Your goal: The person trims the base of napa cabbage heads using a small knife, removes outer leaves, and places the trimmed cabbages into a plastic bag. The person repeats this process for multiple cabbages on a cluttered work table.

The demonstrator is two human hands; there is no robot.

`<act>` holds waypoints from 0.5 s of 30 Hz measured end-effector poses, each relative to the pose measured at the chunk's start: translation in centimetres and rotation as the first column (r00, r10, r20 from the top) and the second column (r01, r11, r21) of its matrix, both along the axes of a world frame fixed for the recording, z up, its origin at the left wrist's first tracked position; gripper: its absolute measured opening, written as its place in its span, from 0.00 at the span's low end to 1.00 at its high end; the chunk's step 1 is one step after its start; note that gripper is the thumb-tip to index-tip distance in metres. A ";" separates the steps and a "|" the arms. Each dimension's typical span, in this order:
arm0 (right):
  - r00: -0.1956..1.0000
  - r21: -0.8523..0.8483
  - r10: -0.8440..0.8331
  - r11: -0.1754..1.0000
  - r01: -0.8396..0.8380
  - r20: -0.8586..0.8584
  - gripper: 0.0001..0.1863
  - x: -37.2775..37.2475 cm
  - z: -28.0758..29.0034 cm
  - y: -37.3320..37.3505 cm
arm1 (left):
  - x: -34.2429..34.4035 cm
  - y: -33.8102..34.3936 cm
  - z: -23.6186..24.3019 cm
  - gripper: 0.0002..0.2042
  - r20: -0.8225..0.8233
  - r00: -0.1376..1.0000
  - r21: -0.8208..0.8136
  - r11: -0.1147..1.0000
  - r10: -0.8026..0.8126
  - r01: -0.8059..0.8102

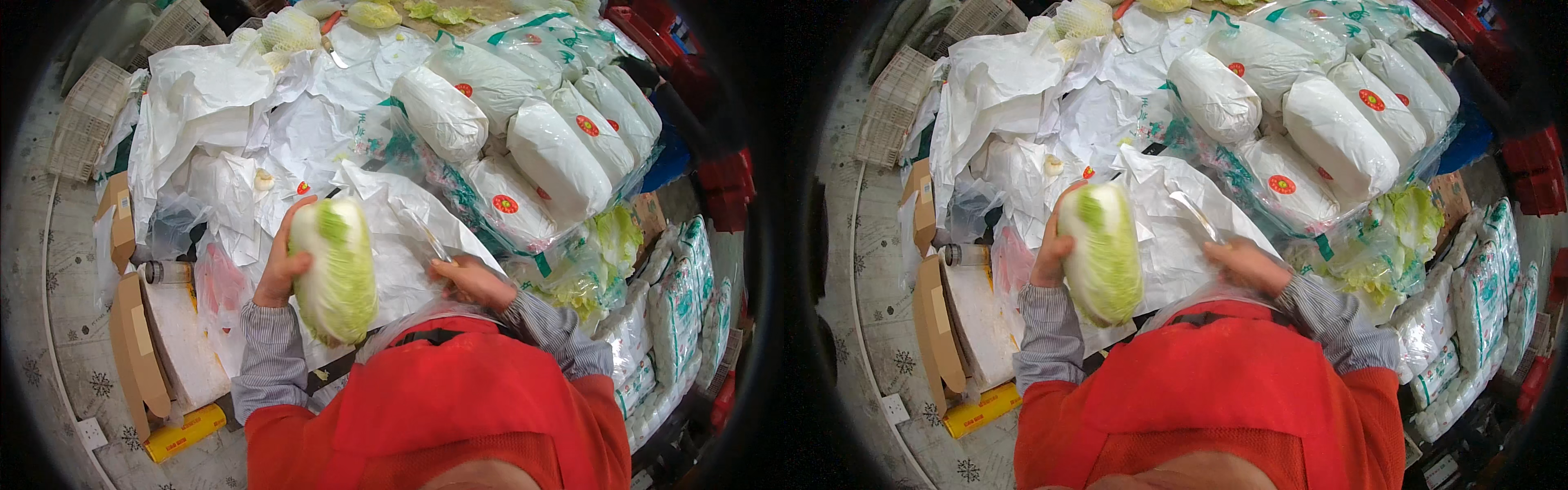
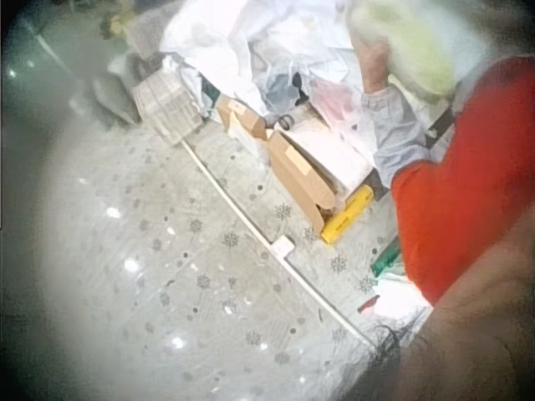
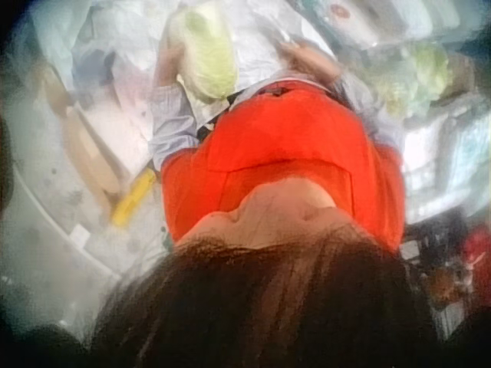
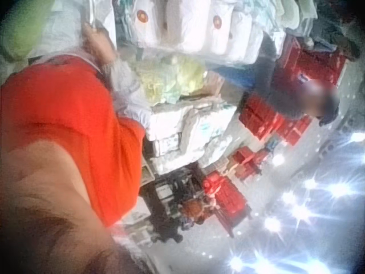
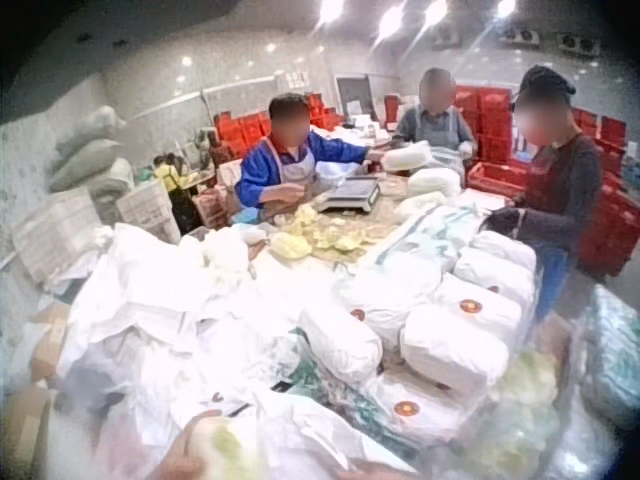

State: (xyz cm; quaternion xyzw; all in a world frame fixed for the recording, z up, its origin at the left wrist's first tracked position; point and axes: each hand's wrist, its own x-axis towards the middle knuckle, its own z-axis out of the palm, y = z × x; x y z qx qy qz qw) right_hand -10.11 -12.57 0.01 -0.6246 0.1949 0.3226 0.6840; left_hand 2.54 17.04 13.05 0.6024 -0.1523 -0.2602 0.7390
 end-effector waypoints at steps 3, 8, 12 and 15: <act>0.981 0.133 -0.192 0.974 0.185 0.040 0.22 -0.8 1.4 -0.8 | -0.2 -1.1 -1.8 0.55 0.360 0.910 0.525 0.851 -0.205 -0.016; 0.740 -0.198 -0.093 0.935 0.296 0.666 0.12 0.0 1.9 0.5 | -3.0 -3.0 -7.5 0.50 0.446 0.766 0.809 0.575 -0.464 -0.124; 0.661 -0.417 0.185 0.884 0.211 0.727 0.12 -0.3 0.1 2.6 | -2.2 -2.2 -8.0 0.46 0.324 0.864 0.803 0.595 -0.386 -0.035; 0.637 -0.527 0.322 0.835 0.159 0.701 0.12 -0.4 -1.3 3.6 | -1.4 -1.8 -7.7 0.45 0.264 0.900 0.782 0.623 -0.348 0.011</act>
